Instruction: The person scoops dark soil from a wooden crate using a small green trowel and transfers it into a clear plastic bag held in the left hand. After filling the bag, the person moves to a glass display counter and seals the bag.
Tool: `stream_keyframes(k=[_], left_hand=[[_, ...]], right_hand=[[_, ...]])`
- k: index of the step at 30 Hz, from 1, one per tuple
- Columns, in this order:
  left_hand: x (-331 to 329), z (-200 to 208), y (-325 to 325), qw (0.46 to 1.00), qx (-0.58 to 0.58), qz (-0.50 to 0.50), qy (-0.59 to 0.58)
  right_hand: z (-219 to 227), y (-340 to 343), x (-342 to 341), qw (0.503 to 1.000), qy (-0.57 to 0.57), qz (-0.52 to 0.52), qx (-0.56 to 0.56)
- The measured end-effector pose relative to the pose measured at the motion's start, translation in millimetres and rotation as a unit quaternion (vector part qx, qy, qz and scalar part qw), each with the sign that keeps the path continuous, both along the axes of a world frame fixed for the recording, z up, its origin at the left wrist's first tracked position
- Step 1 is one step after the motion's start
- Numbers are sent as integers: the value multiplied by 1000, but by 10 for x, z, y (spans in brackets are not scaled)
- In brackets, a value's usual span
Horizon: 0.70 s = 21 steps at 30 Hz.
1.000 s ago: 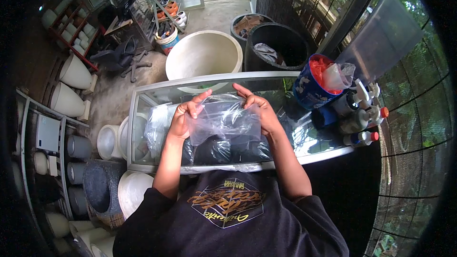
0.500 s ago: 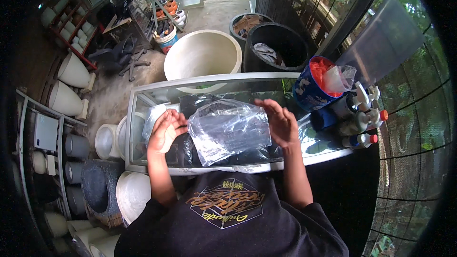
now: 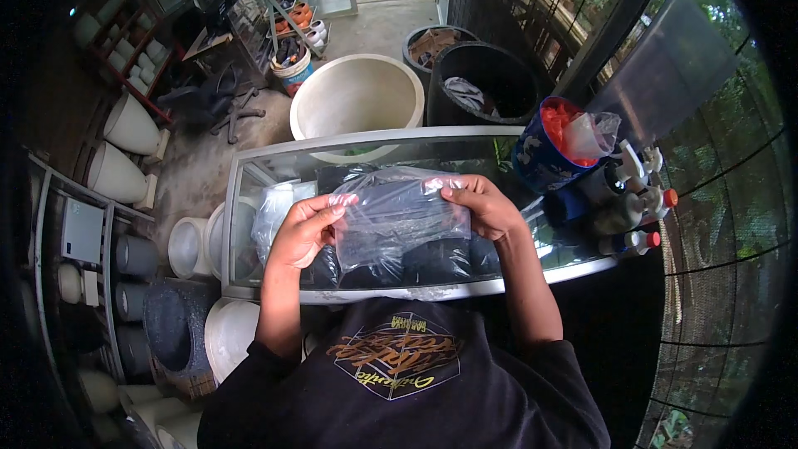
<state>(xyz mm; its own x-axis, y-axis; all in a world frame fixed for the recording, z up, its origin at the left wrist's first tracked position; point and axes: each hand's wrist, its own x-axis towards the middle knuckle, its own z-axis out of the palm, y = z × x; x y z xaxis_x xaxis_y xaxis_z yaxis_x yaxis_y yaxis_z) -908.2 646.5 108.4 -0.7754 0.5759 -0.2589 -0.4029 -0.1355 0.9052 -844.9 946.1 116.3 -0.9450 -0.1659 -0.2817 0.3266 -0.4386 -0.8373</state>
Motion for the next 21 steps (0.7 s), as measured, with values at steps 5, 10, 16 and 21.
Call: stream_keyframes(k=[5,10,16,21], left_hand=[[68,-167,14,993,113,41,-21],[23,-101,-202,958,162,234,18],[64,-65,-388,982,-63,166,62],[-5,-57,-36,918,-120,92,367]], right_hand=[[-157,-15,87,997,68,4,-30],[-270,116,242,990,111,-82,42],[-532,673,340,994,93,37,33],[-107,14,260,914,266,-82,295]])
